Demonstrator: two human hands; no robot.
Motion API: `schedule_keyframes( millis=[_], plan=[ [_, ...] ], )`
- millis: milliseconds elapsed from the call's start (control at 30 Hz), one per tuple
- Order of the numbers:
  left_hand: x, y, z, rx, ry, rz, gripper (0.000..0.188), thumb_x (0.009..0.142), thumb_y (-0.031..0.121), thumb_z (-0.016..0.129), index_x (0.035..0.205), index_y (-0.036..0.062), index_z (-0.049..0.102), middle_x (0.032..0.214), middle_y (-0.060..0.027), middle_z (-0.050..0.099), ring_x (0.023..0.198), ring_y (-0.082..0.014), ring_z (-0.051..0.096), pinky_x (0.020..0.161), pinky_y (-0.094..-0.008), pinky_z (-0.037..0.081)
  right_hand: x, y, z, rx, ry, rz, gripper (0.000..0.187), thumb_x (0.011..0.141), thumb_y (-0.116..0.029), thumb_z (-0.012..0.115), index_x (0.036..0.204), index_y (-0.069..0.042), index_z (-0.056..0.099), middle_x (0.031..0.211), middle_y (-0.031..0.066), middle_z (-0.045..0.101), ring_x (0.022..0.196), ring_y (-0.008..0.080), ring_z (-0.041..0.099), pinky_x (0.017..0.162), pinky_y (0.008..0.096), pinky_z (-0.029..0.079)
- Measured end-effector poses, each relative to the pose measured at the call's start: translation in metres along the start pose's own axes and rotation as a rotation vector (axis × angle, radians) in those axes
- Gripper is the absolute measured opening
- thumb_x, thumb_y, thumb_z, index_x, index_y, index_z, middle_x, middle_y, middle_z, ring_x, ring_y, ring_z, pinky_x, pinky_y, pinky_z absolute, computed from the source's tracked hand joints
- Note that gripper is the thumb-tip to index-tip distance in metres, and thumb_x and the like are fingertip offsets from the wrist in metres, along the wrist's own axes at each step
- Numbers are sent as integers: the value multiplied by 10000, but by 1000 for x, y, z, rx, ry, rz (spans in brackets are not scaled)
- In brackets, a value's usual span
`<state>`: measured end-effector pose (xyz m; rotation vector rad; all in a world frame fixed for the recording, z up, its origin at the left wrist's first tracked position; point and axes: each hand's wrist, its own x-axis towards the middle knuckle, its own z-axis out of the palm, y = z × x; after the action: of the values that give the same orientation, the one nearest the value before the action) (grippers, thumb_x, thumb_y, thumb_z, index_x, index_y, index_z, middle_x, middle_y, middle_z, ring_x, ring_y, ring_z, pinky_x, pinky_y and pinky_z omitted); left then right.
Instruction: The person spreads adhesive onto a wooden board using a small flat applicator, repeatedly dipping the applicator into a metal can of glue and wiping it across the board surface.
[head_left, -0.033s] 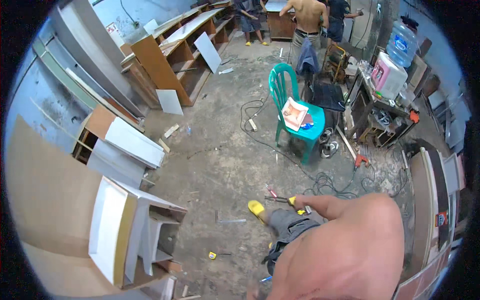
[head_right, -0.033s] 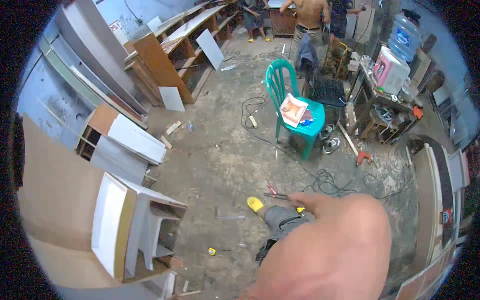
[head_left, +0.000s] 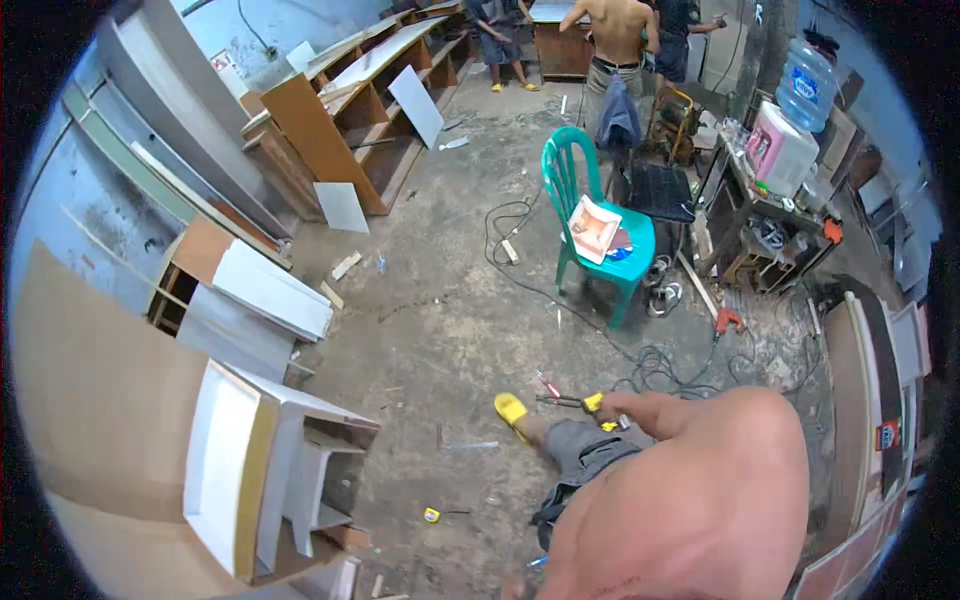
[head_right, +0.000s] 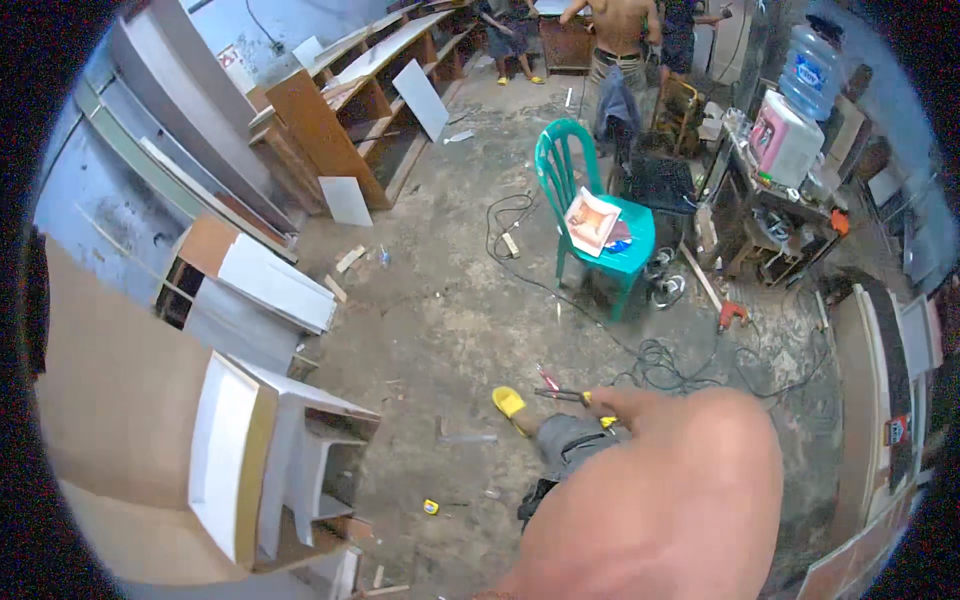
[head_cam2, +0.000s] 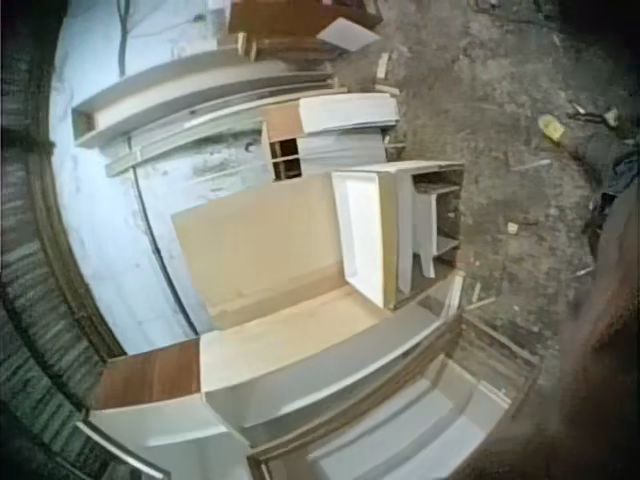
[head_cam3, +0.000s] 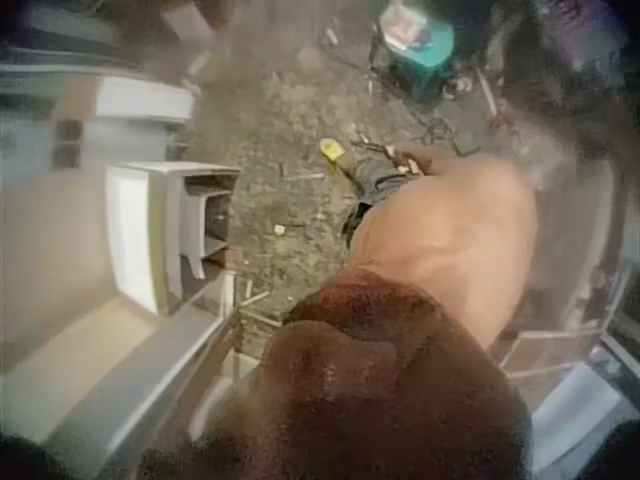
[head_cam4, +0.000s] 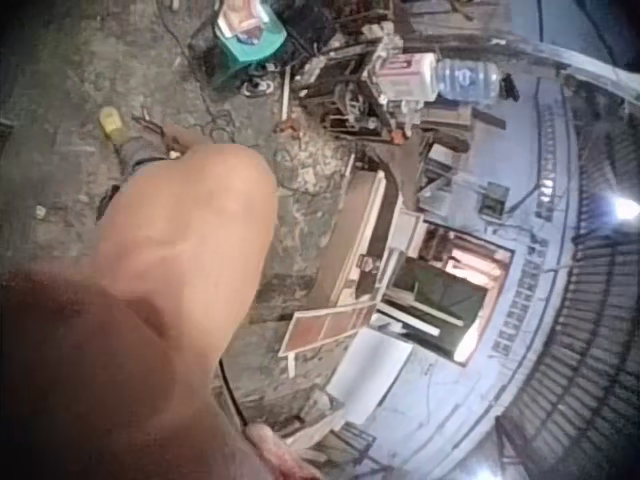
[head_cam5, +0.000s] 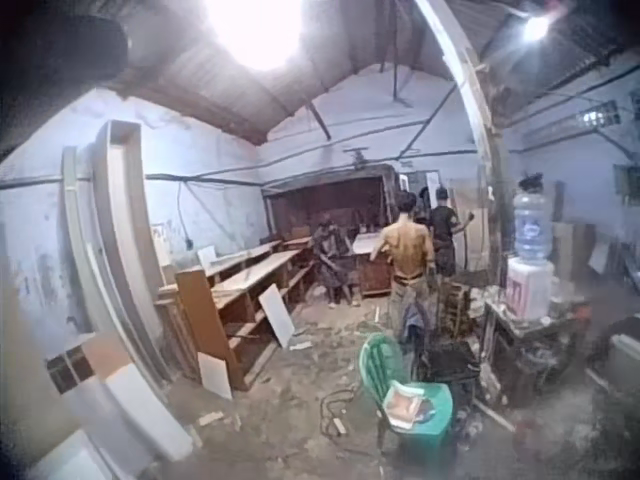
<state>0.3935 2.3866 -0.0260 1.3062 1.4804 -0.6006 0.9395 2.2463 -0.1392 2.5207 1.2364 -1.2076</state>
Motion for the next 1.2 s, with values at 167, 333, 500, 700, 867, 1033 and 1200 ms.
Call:
schedule_keyframes(
  millis=[167, 333, 500, 700, 867, 1033, 1200],
  plan=[
    [51, 80, -45, -238, -18, -30, 427, 927, 388, 529, 1061, 4, 657, 1016, -224, 658, 971, -348, 645, 793, -442, 512, 56, 2, 18, 99, -338, 120, 284, 774, -355, 552, 823, -118, 699, 876, 169, 695, 755, 337, 657, 696, 482, 510],
    [89, 200, -119, -342, -40, -6, 401, 943, 357, 520, 1020, -13, 656, 960, -203, 673, 929, -319, 662, 749, -416, 522, 164, -75, -96, 152, -269, -38, 273, 778, -301, 545, 879, -118, 720, 892, 177, 701, 772, 331, 664, 705, 484, 512],
    [144, 330, -205, -340, -54, 98, 382, 959, 325, 512, 980, -29, 654, 904, -181, 689, 888, -291, 679, 704, -391, 533, 256, -86, -279, 168, 48, -53, 286, 782, -248, 537, 934, -119, 742, 908, 185, 707, 790, 326, 671, 714, 487, 514],
    [219, 445, -386, -544, 431, 424, 310, 982, 267, 480, 884, 1, 606, 723, -86, 631, 562, -167, 573, 489, -313, 452, 293, -193, -437, 457, 390, -112, 360, 787, -216, 537, 1083, -107, 712, 1069, 178, 691, 969, 366, 661, 848, 448, 531],
    [307, 525, -413, -207, 121, 445, 356, 960, 316, 467, 958, -6, 620, 744, -95, 644, 584, -188, 588, 482, -327, 467, 357, -152, -408, 513, 476, -215, 287, 809, -254, 550, 978, -106, 729, 976, 152, 714, 863, 338, 676, 753, 472, 534],
    [347, 592, -391, 169, -225, 288, 356, 958, 309, 478, 970, -17, 620, 770, -102, 650, 613, -191, 602, 509, -330, 483, 348, -82, -299, 348, 62, 260, 270, 858, -281, 534, 891, -76, 707, 897, 160, 702, 796, 329, 654, 695, 483, 507],
    [383, 675, -497, 262, -201, 247, 356, 956, 302, 489, 983, -29, 619, 796, -109, 657, 642, -195, 616, 537, -333, 499, 335, -140, -295, 701, 25, 573, 292, 833, -274, 539, 955, -64, 702, 944, 189, 692, 856, 344, 650, 760, 479, 507]
  ],
)
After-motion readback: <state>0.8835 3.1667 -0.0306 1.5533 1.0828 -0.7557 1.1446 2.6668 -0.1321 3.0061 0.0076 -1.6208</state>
